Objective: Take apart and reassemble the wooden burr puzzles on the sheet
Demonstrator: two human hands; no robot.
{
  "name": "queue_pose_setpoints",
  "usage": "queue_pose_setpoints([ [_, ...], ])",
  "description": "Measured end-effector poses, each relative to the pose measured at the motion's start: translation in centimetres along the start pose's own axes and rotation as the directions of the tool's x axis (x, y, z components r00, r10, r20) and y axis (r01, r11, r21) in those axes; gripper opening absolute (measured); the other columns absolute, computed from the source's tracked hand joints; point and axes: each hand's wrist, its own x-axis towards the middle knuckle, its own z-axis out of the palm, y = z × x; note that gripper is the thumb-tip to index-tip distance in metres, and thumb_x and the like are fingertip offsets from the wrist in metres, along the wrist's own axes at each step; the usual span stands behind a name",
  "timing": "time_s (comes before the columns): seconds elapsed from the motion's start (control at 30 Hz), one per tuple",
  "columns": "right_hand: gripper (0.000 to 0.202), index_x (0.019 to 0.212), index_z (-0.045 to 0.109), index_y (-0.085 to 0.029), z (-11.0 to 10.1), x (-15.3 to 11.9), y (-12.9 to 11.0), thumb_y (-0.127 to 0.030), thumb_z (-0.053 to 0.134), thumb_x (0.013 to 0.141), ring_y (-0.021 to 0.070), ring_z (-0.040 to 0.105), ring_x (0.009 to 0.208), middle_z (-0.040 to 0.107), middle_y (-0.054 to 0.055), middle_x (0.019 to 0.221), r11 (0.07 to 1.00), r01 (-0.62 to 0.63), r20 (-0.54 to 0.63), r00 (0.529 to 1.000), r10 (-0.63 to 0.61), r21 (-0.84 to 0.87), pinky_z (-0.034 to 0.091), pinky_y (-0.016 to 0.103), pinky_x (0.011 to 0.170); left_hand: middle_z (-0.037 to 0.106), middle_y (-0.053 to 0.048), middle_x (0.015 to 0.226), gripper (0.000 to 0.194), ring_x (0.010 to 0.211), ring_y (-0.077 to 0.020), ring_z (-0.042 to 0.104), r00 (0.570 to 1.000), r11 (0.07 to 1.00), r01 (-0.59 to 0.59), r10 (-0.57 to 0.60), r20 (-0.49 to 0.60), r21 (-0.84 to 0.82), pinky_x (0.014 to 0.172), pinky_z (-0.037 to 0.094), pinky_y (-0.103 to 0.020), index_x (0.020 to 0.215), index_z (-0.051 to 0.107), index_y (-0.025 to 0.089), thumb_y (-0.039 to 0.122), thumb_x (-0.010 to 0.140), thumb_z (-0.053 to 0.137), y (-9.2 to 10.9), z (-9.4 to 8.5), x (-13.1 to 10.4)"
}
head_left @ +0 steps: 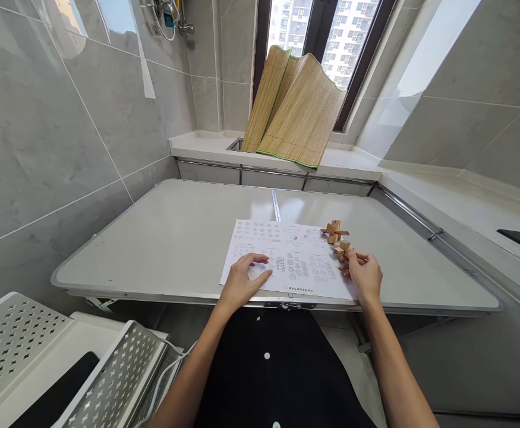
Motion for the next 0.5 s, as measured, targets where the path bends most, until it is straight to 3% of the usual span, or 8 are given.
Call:
queue_pose_setpoints([
  [0.2,0.043,0.099,0.059,-0.021,0.38,0.39,0.5,-0.061,0.069,0.086,0.0223,0.07,0.05,0.082,0.011,0.081,0.999,-0.055,-0.007,0.998,0.055,-0.002,0.054,0.033,0.047,0.079,-0.003,0.111,0.022,0.107,-0.0242,0.072,1.0,1.0,0.013,-0.013,0.002,0.008,0.101,0.055,-0.042,0.111,0.074,0.026,0.034,0.092,0.071,0.11,0.09,0.14],
  [0.5,0.051,0.101,0.047,-0.026,0.29,0.22,0.89,-0.065,0.073,0.081,0.0235,0.074,0.059,0.081,0.007,0.08,0.998,-0.044,0.027,0.999,0.043,0.037,0.055,0.03,0.048,0.08,-0.003,0.108,0.021,0.103,-0.0241,0.072,1.0,1.0,0.024,-0.024,0.006,0.009,0.099,0.057,-0.04,0.11,0.074,0.026,0.037,0.093,0.069,0.27,0.07,0.07],
])
